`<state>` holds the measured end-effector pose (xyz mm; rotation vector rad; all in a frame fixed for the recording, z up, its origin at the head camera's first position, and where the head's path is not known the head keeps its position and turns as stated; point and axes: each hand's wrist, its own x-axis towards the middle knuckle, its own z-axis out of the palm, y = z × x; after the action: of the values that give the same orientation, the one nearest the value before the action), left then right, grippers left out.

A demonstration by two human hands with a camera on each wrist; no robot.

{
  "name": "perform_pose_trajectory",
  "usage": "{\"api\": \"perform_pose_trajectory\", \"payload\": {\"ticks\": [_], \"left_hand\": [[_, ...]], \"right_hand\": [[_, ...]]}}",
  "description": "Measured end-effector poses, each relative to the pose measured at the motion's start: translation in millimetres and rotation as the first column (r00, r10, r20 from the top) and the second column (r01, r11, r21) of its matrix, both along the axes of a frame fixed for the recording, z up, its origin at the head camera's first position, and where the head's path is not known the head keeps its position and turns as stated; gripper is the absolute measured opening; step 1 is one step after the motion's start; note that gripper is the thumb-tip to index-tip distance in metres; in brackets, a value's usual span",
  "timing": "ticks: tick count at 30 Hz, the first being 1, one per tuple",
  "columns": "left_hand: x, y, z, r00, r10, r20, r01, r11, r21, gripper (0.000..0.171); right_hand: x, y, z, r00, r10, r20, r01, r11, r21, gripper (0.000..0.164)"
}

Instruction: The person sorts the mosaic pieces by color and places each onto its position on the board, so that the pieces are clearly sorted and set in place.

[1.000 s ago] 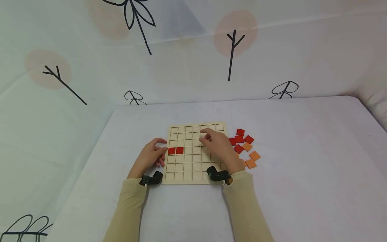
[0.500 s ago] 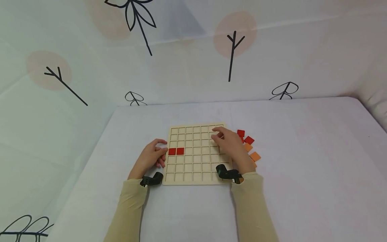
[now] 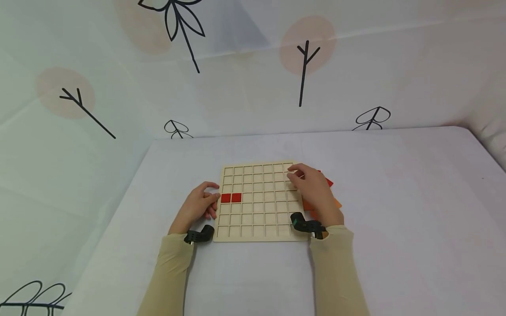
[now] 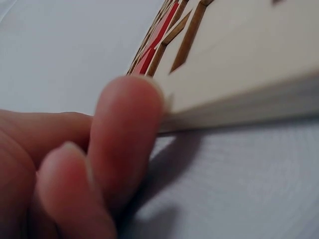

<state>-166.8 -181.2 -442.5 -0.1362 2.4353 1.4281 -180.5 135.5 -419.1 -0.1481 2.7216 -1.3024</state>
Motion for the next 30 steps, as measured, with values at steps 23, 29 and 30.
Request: {"api": "perform_pose_trajectory", "payload": {"ticks": [23,29,30], "left_hand": [[0.1,2,4.6,1.000,-0.006,0.001,0.006,1.000,-0.014,0.030],[1.0,2,3.7,1.000,-0.006,-0.005,0.005,1.000,-0.010,0.030],[1.0,1,3.4,1.000,-0.003,-0.005,0.003,1.000,-0.011,0.030]], "right_hand": [[4.8,32,3.2,0.956,-0.273,0.108,0.275,0.962,-0.003,0.036],[5.5,33,1.5,0.943,-0.313,0.117,0.314,0.949,0.006,0.037],[5.2,33,1.7,0.941,-0.319,0.110,0.319,0.947,0.017,0.037]]}}
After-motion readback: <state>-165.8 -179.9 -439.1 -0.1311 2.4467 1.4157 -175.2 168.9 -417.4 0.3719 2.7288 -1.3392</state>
